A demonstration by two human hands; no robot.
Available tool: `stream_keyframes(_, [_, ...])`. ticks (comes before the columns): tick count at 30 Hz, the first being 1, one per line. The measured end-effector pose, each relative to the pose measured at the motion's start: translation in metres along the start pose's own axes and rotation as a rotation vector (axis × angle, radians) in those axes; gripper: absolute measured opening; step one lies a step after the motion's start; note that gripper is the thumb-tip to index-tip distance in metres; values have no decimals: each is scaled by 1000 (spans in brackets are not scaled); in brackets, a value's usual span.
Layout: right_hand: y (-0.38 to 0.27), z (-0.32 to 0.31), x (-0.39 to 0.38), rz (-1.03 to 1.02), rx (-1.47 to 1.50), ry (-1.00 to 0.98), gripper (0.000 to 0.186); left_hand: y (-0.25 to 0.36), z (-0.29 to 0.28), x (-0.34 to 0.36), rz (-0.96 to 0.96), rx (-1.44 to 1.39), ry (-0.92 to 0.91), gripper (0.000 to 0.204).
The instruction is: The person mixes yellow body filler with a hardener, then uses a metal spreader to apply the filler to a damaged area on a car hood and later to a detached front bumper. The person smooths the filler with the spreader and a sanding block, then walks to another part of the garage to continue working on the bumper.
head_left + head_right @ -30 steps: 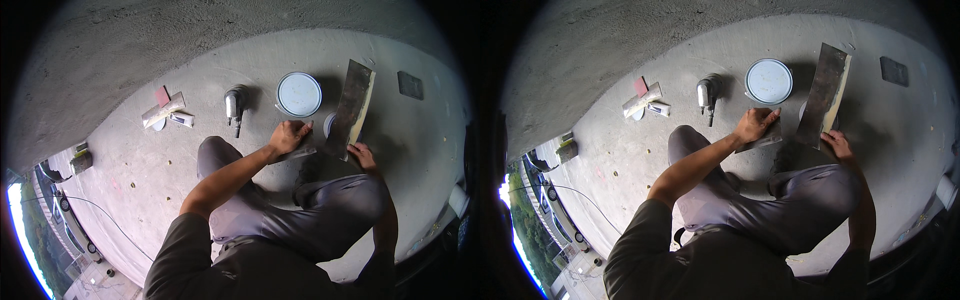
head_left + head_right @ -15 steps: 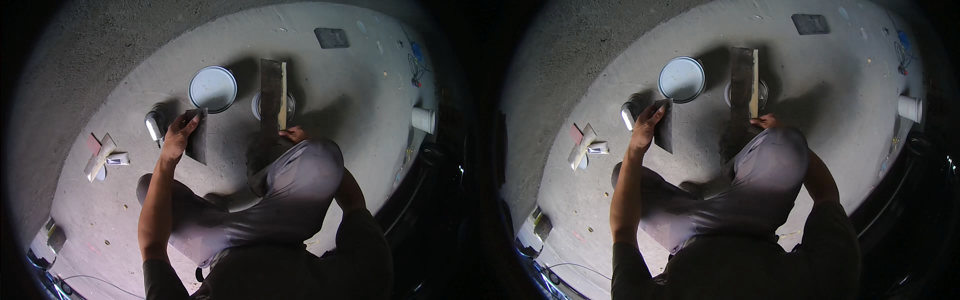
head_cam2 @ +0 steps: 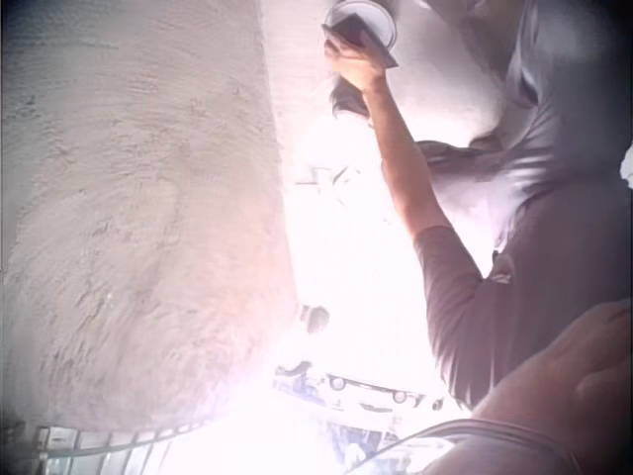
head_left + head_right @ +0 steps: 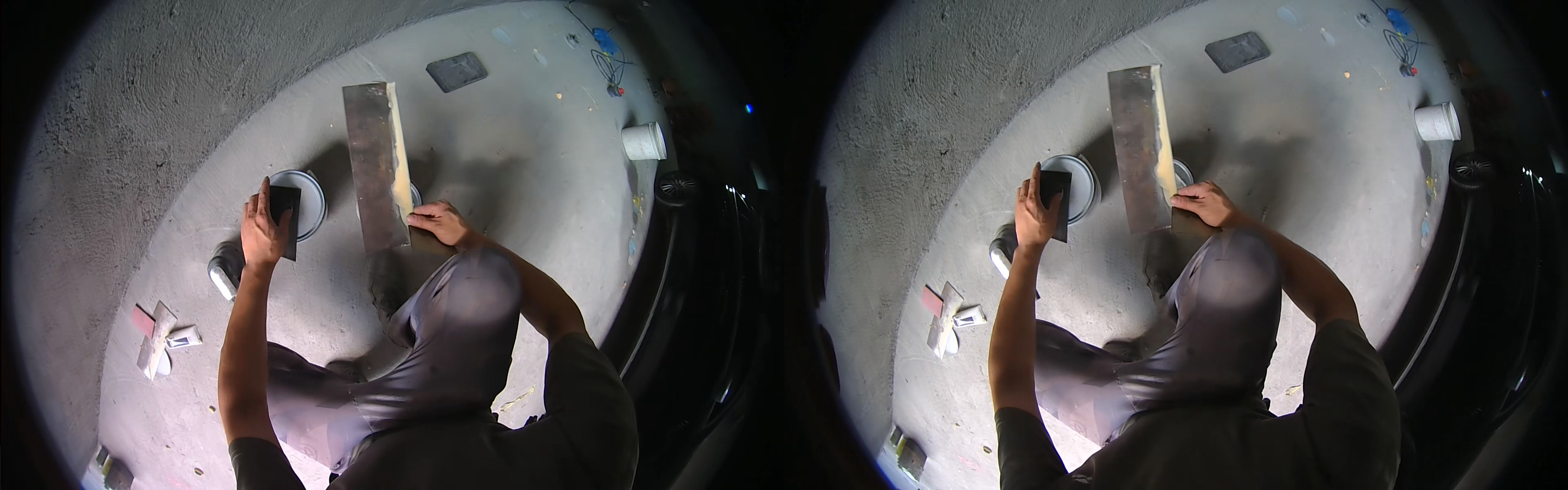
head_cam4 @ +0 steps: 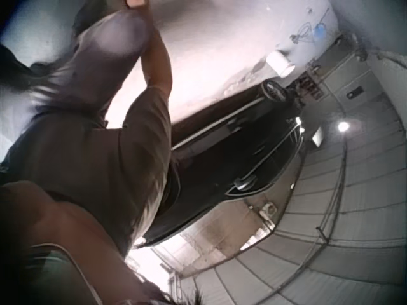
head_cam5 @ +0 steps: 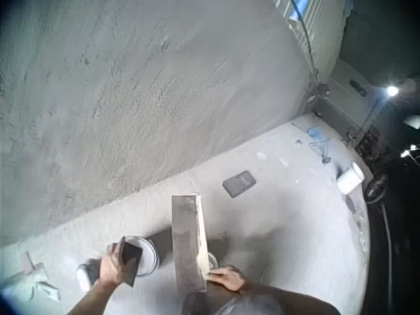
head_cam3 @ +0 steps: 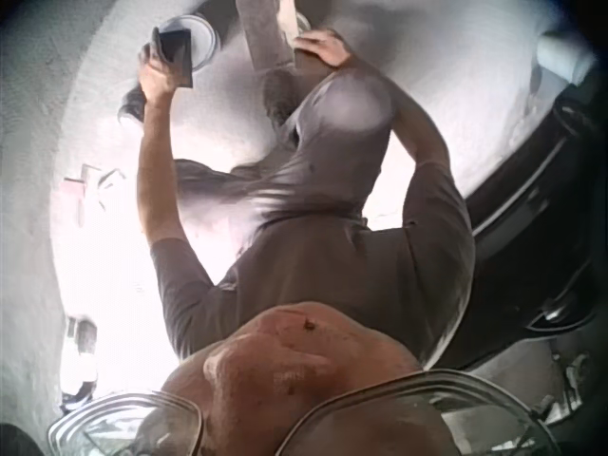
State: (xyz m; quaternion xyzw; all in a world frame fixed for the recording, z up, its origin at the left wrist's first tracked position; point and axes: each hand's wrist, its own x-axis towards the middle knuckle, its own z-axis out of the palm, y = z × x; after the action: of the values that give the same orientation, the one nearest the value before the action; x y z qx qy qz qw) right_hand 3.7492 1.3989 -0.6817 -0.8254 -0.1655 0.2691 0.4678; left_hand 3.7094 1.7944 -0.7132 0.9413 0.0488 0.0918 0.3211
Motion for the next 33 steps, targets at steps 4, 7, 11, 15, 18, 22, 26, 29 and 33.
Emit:
stream_keyframes(4, [-72,-13,22,-155,-61,-30,30,57,-21,3,-130,-293,-8,69])
stream_keyframes(7, [-119,-14,45,-345,-188,-290,30,116,-42,0,-46,-1205,20,54])
stream_keyframes(11, [-165,-22,65,-117,233,-285,34,120,-113,-11,-153,-1249,64,45])
stream_keyframes(15, [-201,-34,95,18,140,365,47,113,-176,-68,-31,-1250,42,66])
stream_keyframes(18, [-234,-35,120,-470,-18,339,54,116,-205,-104,-34,-992,69,73])
stream_keyframes(22, [-291,4,97,-941,-394,576,64,122,-226,-137,-18,-896,95,74])
stream_keyframes(26, [-322,73,25,-1187,-398,296,69,118,-240,-154,-108,-1009,174,71])
stream_keyframes(29, [-343,85,15,-1311,-443,211,70,116,-246,-162,-193,-959,224,69])
stream_keyframes(33, [-366,50,63,-1190,-529,560,73,118,-252,-168,-65,-805,172,67])
